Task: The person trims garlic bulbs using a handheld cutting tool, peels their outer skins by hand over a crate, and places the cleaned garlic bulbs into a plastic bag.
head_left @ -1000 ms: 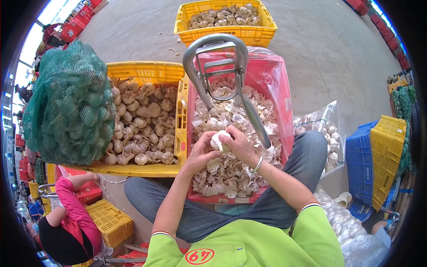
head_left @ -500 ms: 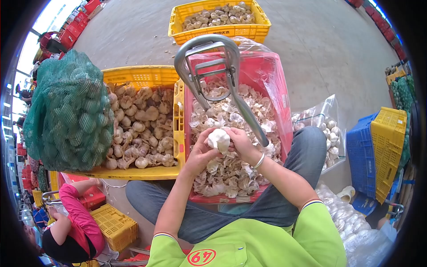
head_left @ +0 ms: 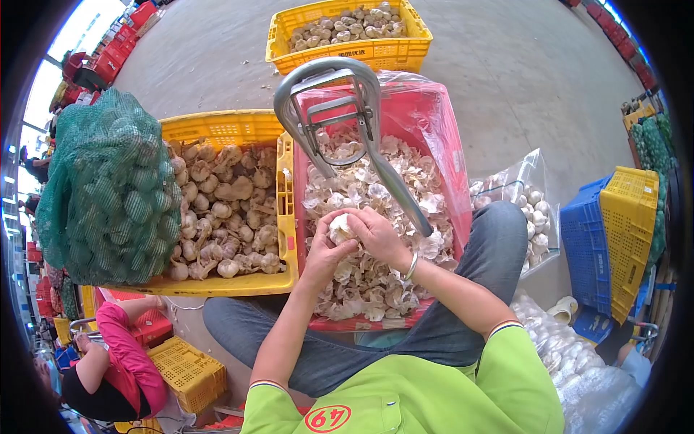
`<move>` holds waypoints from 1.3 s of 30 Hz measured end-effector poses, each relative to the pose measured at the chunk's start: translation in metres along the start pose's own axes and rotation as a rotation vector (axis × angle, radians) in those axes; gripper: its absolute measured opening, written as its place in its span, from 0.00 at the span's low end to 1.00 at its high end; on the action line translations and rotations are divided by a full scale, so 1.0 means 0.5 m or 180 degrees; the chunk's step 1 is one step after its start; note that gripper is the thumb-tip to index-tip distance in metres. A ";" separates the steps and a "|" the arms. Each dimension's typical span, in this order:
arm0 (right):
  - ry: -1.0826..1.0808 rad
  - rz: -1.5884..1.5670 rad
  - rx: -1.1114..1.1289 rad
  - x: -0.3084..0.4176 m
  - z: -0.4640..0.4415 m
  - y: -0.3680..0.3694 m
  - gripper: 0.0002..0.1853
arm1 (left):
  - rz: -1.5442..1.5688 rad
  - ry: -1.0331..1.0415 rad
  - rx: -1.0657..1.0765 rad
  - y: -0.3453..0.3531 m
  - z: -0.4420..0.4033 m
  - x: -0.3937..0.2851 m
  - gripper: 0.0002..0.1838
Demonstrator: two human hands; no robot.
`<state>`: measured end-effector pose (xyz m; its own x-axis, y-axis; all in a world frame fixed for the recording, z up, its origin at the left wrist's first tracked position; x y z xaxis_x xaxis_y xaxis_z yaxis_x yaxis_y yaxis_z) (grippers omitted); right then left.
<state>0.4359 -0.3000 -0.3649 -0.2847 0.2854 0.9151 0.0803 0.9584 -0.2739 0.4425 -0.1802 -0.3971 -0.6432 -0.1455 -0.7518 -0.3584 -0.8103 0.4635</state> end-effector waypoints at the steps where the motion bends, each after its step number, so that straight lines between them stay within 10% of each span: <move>1: 0.0076 -0.0092 -0.0124 -0.004 0.003 -0.002 0.15 | 0.0075 -0.0057 0.0018 0.003 0.004 0.000 0.34; 14: 0.0219 0.1374 0.0585 -0.038 0.004 0.000 0.12 | 0.1843 -0.0244 0.0882 -0.005 0.016 -0.011 0.22; 23: -0.0368 -0.0007 -0.0067 0.048 -0.017 -0.020 0.15 | 0.2524 -0.0712 0.1193 0.025 0.013 -0.008 0.25; 30: -0.0889 0.0233 0.0341 0.079 -0.016 0.006 0.34 | 0.1486 -0.1106 0.0611 -0.008 0.007 0.041 0.28; 39: -0.1983 0.0493 -0.0969 0.303 0.020 -0.231 0.27 | 0.0156 -0.0810 0.1208 0.075 0.033 0.021 0.37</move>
<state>0.3739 -0.3676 -0.1975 -0.7345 0.4499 0.5079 0.4015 0.8917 -0.2093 0.4115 -0.2028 -0.3799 -0.7942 0.0039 -0.6076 -0.5154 -0.5339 0.6703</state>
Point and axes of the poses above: each hand's wrist, its own z-axis away from the middle knuckle, its own y-axis out of the palm, x = y × z, the point moved 7 cm from there along -z, towards the middle knuckle, and after that the axes turned 13 degrees about -y, right-handed, at the moved point
